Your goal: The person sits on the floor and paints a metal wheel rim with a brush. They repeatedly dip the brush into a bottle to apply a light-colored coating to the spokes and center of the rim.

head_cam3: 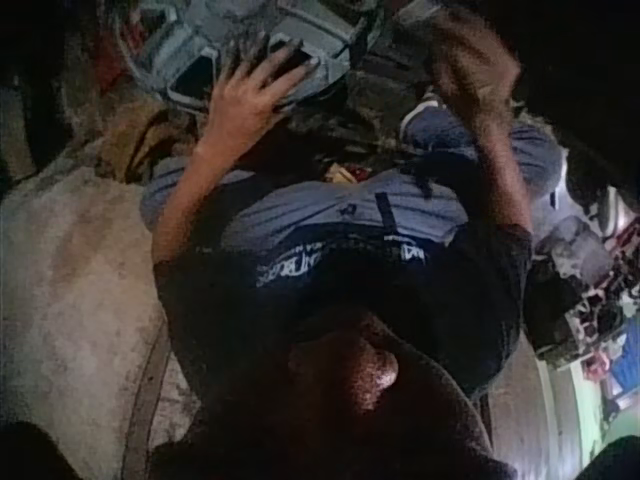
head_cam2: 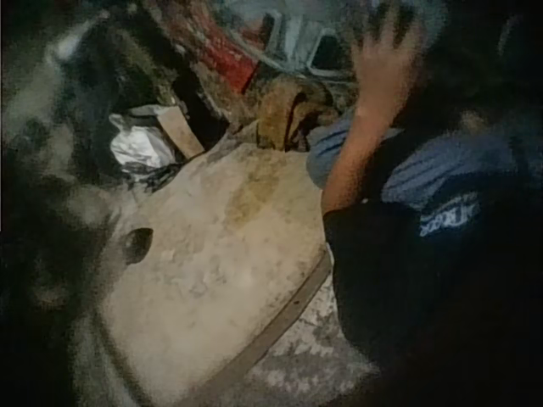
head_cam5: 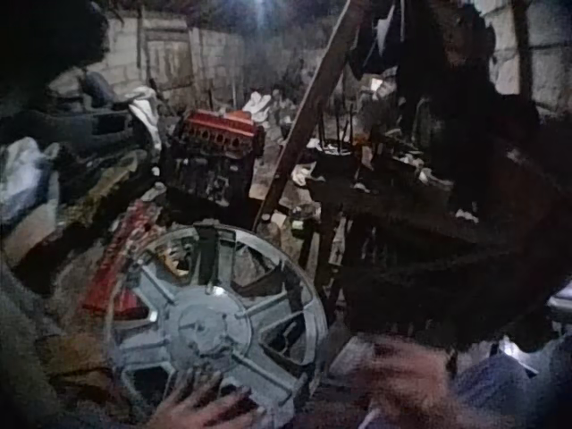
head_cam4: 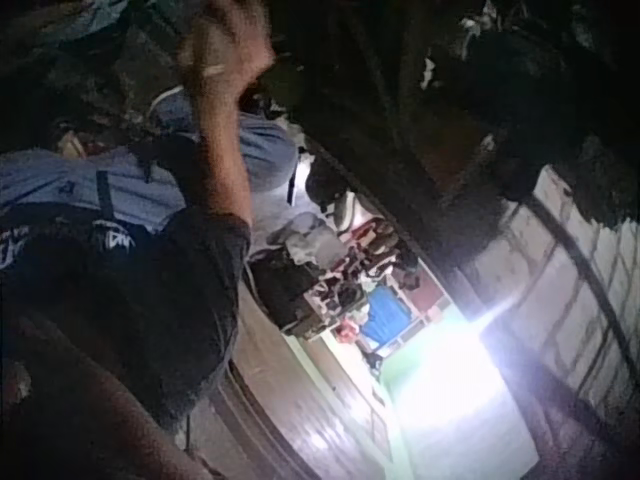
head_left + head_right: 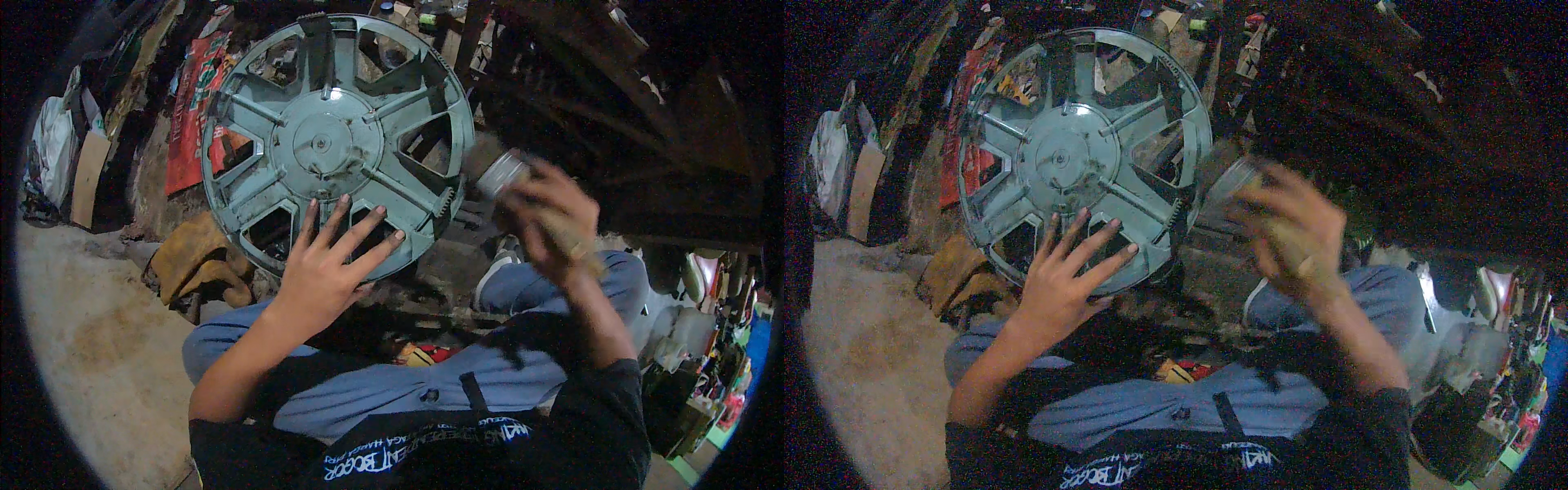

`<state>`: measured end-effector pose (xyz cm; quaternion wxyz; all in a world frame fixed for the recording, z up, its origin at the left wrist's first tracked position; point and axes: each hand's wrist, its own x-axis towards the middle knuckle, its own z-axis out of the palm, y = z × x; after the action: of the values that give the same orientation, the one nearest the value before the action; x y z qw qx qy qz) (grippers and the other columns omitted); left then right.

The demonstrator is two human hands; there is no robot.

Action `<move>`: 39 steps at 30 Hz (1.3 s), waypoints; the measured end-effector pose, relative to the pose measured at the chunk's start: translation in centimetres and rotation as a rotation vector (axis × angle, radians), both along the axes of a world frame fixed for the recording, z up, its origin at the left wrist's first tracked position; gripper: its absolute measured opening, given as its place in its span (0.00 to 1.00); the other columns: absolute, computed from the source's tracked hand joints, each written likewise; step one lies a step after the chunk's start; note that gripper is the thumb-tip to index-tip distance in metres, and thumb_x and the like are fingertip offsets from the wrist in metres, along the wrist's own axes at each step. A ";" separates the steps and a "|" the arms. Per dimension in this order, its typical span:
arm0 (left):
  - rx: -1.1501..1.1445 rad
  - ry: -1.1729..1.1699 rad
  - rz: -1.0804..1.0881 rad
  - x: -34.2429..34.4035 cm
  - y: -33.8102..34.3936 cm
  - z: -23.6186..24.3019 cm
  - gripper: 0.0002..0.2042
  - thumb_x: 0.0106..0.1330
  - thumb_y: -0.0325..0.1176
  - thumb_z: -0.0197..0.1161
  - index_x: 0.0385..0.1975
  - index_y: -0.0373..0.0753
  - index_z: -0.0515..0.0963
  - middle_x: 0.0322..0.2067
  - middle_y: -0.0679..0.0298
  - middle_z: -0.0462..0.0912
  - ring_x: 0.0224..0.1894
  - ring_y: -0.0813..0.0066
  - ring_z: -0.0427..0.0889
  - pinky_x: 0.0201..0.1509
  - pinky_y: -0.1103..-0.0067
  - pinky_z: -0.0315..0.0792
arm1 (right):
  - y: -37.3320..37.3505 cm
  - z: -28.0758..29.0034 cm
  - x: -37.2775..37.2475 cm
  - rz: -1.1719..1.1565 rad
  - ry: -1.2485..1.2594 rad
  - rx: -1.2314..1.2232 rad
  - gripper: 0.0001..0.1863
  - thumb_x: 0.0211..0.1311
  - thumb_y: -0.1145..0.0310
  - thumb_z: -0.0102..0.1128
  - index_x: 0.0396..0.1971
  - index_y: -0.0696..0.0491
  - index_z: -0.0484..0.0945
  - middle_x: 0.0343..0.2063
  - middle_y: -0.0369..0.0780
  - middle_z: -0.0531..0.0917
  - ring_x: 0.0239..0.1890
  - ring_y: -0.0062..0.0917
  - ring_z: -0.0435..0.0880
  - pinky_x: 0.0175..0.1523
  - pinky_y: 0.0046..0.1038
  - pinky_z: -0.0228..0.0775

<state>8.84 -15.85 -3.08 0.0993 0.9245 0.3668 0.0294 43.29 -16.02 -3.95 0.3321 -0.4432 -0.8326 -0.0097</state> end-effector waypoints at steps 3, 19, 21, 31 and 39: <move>-0.007 -0.024 0.003 0.6 0.3 0.0 0.46 0.41 0.38 0.83 0.69 0.60 0.73 0.73 0.65 0.68 0.78 0.48 0.60 0.80 0.44 0.50 | -3.7 -0.5 -3.9 0.019 0.269 -0.328 0.10 0.52 0.77 0.75 0.36 0.53 0.88 0.51 0.51 0.86 0.49 0.44 0.90 0.49 0.34 0.83; -0.038 0.003 0.012 0.4 0.0 0.5 0.44 0.43 0.39 0.82 0.68 0.61 0.74 0.73 0.67 0.68 0.78 0.51 0.59 0.81 0.47 0.48 | -3.2 -1.3 -2.4 0.061 0.292 -0.385 0.09 0.54 0.74 0.74 0.37 0.52 0.88 0.49 0.51 0.86 0.53 0.48 0.87 0.55 0.38 0.82; -0.022 -0.007 0.005 0.0 -0.1 0.1 0.44 0.43 0.39 0.82 0.68 0.61 0.74 0.73 0.67 0.68 0.78 0.50 0.60 0.81 0.47 0.48 | -3.9 -0.1 -3.6 0.225 0.342 -0.509 0.08 0.55 0.75 0.72 0.36 0.52 0.88 0.47 0.50 0.87 0.53 0.48 0.87 0.55 0.38 0.82; -0.019 -0.054 -0.024 -0.3 0.0 0.0 0.47 0.43 0.37 0.82 0.70 0.60 0.71 0.72 0.67 0.68 0.76 0.47 0.63 0.79 0.44 0.52 | -0.9 -1.1 -0.9 -0.091 0.316 -0.243 0.11 0.53 0.73 0.72 0.38 0.49 0.90 0.48 0.47 0.88 0.52 0.45 0.88 0.54 0.37 0.82; -0.026 -0.039 -0.046 -0.9 0.2 -0.1 0.45 0.44 0.37 0.82 0.69 0.60 0.73 0.73 0.67 0.68 0.77 0.47 0.62 0.79 0.46 0.52 | -2.9 -0.1 -2.6 0.411 0.344 -0.466 0.09 0.57 0.74 0.72 0.39 0.53 0.89 0.49 0.50 0.87 0.53 0.44 0.88 0.56 0.36 0.81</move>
<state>7.97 -15.69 -3.20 0.1189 0.9307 0.3436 0.0405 40.70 -18.90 -4.04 0.3522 -0.3252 -0.8162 0.3224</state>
